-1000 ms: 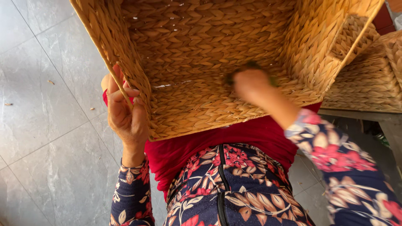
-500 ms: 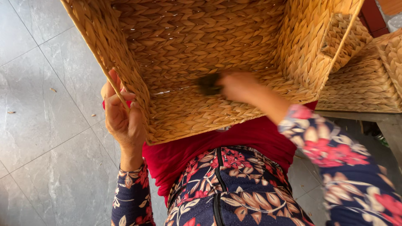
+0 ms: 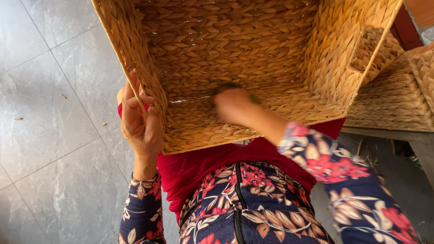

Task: The person sits on the floor with a woven water-hyacinth basket on their lap and wipes its exterior and interior with a green cloth. They briefly use scissors to trim stray fibers from the basket, then continue wiping the outside and inside surfaces before setting the basket aside.

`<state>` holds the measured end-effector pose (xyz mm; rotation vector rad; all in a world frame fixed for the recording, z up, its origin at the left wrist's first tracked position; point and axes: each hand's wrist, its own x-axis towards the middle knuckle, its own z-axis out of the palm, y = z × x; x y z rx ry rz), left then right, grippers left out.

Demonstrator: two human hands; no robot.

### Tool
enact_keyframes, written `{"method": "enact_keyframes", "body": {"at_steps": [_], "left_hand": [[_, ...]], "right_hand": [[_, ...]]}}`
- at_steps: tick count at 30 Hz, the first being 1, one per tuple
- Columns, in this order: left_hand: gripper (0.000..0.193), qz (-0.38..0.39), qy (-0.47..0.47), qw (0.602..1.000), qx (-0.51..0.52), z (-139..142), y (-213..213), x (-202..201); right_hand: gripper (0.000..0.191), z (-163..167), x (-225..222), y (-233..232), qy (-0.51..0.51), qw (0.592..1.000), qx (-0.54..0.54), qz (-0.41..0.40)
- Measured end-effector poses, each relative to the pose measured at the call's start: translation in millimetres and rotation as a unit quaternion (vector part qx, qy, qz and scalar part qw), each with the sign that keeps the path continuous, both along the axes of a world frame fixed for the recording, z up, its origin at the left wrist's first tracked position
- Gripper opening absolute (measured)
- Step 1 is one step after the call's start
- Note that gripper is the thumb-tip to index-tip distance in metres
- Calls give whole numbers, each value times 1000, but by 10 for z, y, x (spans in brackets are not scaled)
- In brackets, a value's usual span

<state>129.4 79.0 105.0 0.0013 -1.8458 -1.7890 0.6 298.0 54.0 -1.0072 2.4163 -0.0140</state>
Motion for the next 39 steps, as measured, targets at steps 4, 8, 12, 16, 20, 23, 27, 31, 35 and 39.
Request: {"method": "enact_keyframes", "body": {"at_steps": [4, 8, 12, 16, 20, 23, 27, 31, 35, 39], "left_hand": [[30, 22, -9, 999, -30, -19, -31, 5], [31, 23, -4, 999, -27, -36, -38, 10], [29, 11, 0, 1000, -13, -28, -26, 12], [29, 4, -3, 1000, -13, -3, -5, 20], [26, -7, 0, 1000, 7, 13, 26, 8], [25, -8, -7, 1000, 1, 28, 25, 18], [24, 13, -7, 999, -42, 32, 8, 25], [27, 18, -2, 1000, -25, 12, -6, 45], [28, 21, -4, 999, -30, -19, 3, 70], [27, 9, -3, 1000, -18, -30, 26, 81]], "right_hand": [[45, 144, 330, -768, -73, 988, -129, 52], [49, 202, 159, -589, -131, 983, -126, 38], [52, 241, -263, 402, -110, 992, -31, -45], [45, 413, -501, 1399, -64, 958, 163, -225], [40, 422, -478, 1647, 42, 968, 142, -202], [29, 249, -265, 1170, 18, 978, 148, -143], [32, 286, 167, 240, -16, 990, -135, -40], [32, 537, 658, -470, -94, 954, -285, -15], [37, 616, 624, -294, -104, 960, -261, 22], [38, 586, 194, 685, -12, 993, -113, -40]]}}
